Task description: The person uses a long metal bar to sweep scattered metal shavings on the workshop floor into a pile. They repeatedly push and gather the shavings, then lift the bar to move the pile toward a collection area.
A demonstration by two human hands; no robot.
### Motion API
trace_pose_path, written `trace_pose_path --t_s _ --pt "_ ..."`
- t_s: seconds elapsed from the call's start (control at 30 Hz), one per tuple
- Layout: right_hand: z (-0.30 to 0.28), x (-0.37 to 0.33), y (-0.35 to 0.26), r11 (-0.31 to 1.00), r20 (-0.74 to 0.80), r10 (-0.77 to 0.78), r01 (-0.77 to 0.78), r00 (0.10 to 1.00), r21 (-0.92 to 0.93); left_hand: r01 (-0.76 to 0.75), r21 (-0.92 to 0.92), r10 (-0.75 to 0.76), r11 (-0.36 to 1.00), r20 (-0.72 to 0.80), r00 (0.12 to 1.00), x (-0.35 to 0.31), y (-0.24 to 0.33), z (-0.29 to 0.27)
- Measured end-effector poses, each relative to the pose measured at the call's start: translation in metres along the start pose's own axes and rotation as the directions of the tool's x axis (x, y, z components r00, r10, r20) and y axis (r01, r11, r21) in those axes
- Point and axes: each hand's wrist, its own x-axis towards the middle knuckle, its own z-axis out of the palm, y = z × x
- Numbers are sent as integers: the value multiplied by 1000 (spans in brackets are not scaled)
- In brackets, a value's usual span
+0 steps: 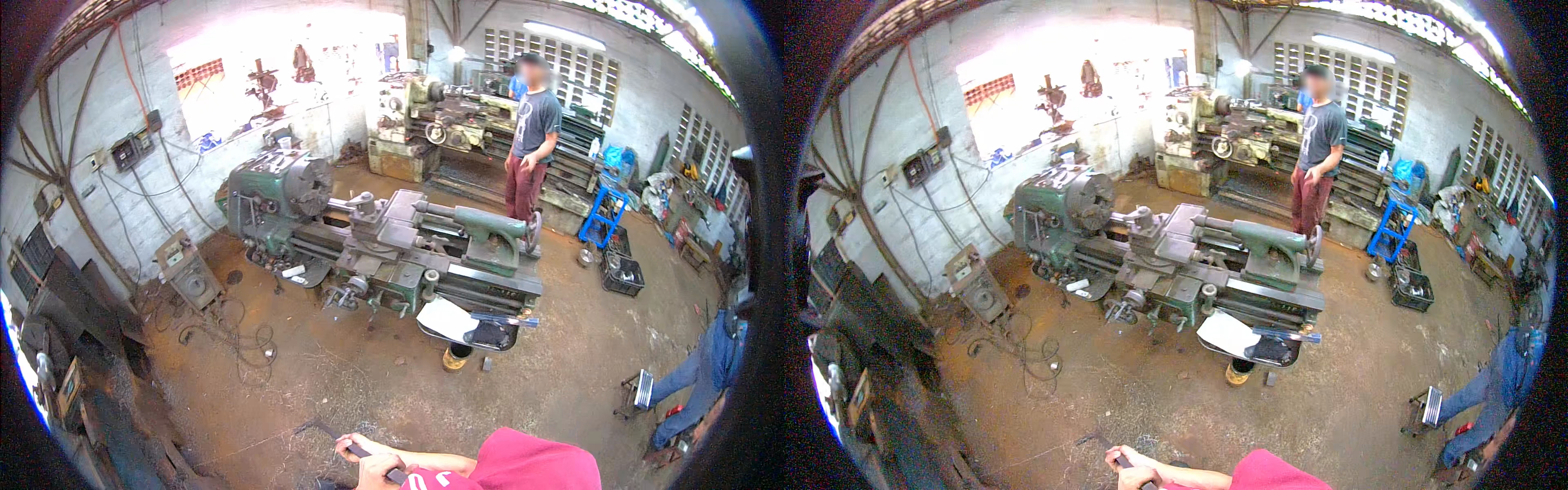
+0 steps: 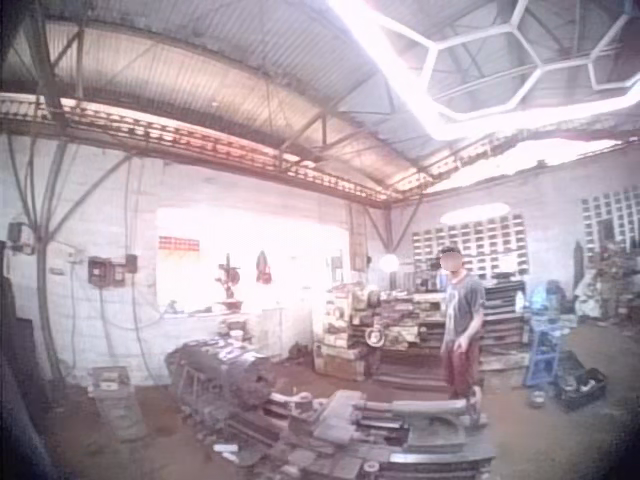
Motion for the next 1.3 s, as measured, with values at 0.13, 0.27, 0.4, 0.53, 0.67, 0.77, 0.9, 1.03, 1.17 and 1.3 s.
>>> trace_pose_path --t_s 0.13,0.27,0.4,0.53,0.67,0.77,0.9,1.03,1.17,1.3 --pt "-5 15 5 995 53 -89 87 995 43 63 -6 -63 998 -133 989 6 -11 4" --pt "-29 47 -15 998 304 -62 62 951 8 37 104 -25 994 -118 993 14 -14 -25" --pt "-19 63 -38 781 186 -238 302 953 -547 35 129 -15 991 -152 988 24 -42 -58" --pt "17 71 -48 -74 57 -477 25 877 -997 286 187 -212 940 -338 917 27 -101 -79" --pt "28 39 -29 -430 138 -683 -242 717 -870 396 102 -344 912 -331 878 3 -157 -76" --pt "44 -15 -5 -583 221 -652 -293 725 -758 457 42 -418 889 -337 844 -19 -177 -57" --pt "58 -60 37 -771 457 -464 -92 759 -631 296 50 -255 954 -381 889 -37 -195 -34" --pt "66 -57 67 -880 627 -283 64 726 -471 370 223 -257 902 -410 875 -53 -216 -20" --pt "70 -29 73 -917 568 -260 -16 781 -397 528 -4 -519 849 -193 833 -68 -228 -16" --pt "76 -7 68 -973 466 -144 -39 873 -227 459 -44 -448 887 -314 837 -72 -229 -20"
